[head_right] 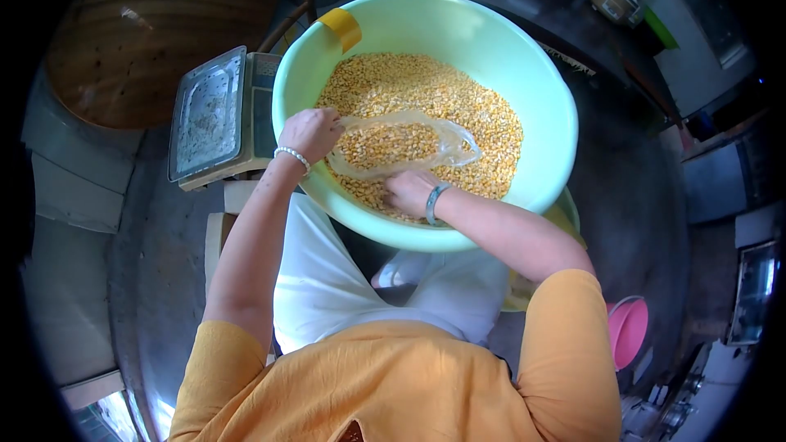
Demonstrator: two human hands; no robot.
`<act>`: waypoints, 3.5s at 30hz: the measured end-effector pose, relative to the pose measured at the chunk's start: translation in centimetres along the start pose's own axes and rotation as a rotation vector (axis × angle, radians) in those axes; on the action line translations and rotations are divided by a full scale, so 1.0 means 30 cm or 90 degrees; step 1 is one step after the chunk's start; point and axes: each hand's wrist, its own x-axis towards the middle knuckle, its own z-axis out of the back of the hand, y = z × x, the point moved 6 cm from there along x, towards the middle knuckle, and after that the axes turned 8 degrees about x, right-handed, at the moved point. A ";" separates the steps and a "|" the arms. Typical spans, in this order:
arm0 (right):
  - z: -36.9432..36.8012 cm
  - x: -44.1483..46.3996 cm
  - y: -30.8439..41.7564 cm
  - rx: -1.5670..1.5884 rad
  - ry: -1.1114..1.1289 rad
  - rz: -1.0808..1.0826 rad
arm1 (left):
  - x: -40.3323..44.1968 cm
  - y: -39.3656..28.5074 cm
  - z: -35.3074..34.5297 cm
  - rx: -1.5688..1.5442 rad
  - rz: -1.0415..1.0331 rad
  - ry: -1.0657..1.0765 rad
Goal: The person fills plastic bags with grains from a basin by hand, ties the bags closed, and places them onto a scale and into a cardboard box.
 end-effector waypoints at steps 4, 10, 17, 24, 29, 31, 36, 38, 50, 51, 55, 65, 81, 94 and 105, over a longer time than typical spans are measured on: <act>0.014 -0.004 0.007 -0.007 0.010 -0.002 | 0.000 -0.001 0.000 -0.003 0.009 0.012; 0.039 0.003 0.002 0.000 0.017 -0.015 | 0.000 0.000 -0.002 0.001 0.003 0.009; 0.170 0.016 0.011 0.196 -0.101 -0.022 | 0.003 0.008 -0.008 -0.020 0.008 0.014; 0.214 0.199 -0.039 0.066 -0.095 -0.104 | 0.007 0.019 -0.020 -0.041 0.015 -0.008; 0.200 0.268 -0.053 0.005 -0.069 -0.154 | 0.001 0.015 0.001 -0.064 0.017 0.011; 0.197 0.279 -0.060 -0.008 -0.068 -0.172 | 0.001 0.014 0.001 -0.063 0.017 0.014; 0.203 0.316 -0.082 -0.050 -0.099 -0.190 | 0.004 0.020 -0.012 -0.047 0.008 -0.002; 0.200 0.328 -0.088 -0.062 -0.104 -0.195 | 0.006 0.021 -0.020 -0.048 0.013 -0.003; 0.237 0.236 -0.061 -0.037 -0.240 -0.071 | 0.002 0.020 -0.012 -0.056 0.017 0.013; 0.223 0.208 -0.043 -0.046 -0.226 -0.040 | 0.004 0.021 -0.014 -0.052 0.022 0.016; 0.137 0.107 0.026 -0.088 -0.066 0.034 | 0.003 0.016 -0.012 -0.031 0.015 0.021; 0.255 -0.034 0.024 0.107 -0.149 0.095 | 0.004 0.005 -0.010 -0.016 0.018 0.039; 0.091 -0.104 -0.050 -0.083 0.111 -0.093 | 0.005 -0.009 -0.006 0.023 0.008 0.049; -0.017 -0.076 -0.092 0.023 0.206 -0.101 | 0.005 -0.012 -0.007 0.039 0.009 0.049; 0.046 -0.072 -0.113 0.256 0.178 -0.126 | 0.003 -0.005 -0.007 0.015 0.013 0.035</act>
